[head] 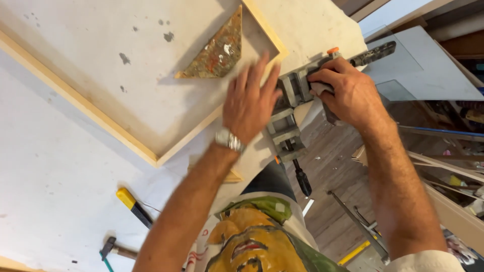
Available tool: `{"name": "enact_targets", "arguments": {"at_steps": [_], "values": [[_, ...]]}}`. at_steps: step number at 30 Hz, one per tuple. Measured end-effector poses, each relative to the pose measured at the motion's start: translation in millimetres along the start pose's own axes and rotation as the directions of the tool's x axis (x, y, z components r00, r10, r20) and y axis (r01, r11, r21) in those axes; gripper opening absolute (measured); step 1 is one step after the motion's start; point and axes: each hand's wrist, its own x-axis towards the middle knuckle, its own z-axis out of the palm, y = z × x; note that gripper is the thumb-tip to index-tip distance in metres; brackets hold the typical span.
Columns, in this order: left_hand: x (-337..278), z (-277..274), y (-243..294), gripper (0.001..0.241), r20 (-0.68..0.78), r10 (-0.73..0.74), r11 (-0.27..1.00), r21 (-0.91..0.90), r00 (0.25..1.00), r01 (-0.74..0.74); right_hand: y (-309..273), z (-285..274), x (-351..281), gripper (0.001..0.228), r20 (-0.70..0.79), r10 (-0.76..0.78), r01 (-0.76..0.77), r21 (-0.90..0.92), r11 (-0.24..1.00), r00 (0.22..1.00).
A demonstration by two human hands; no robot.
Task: Assembling a wooden frame by gluing, clamping, and hammering the joints.
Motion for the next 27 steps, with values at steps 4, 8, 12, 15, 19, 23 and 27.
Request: {"name": "enact_targets", "arguments": {"at_steps": [4,8,12,15,19,23,27], "values": [[28.4,5.8,-17.8,0.072,0.325,-0.045,0.952,0.299,0.945,-0.058,-9.0,-7.0,0.9,0.032,-0.015,-0.081,0.081,-0.027,0.996,0.997],[32.0,2.8,-23.1,0.055,0.301,0.034,0.93,0.339,0.953,-0.14,-10.6,-9.9,2.4,0.032,0.039,-0.026,0.026,-0.013,1.0,0.999],[32.5,-1.1,-25.1,0.064,0.261,0.085,0.936,0.309,0.961,-0.167,-10.7,-10.7,2.9,0.028,0.013,-0.064,0.065,-0.021,0.998,0.998],[35.0,-4.8,-23.9,0.073,0.297,0.084,0.949,0.266,0.951,-0.167,-9.5,-10.3,2.9,0.027,0.034,-0.062,0.063,-0.019,0.998,0.997],[36.8,-6.6,-22.6,0.062,0.305,0.112,0.96,0.214,0.946,-0.183,-10.2,-11.2,2.7,0.027,0.014,-0.095,0.095,-0.015,0.995,0.995],[29.7,2.9,-25.0,0.058,0.298,0.112,0.969,0.179,0.948,-0.171,-22.3,-31.8,7.2,0.043,0.211,-0.017,-0.001,0.084,0.996,0.977],[10.2,-3.9,-21.2,0.028,0.138,0.085,0.969,0.22,0.987,-0.114,-26.2,-49.4,20.8,0.05,0.119,0.02,-0.042,0.19,0.981,0.993]]}}
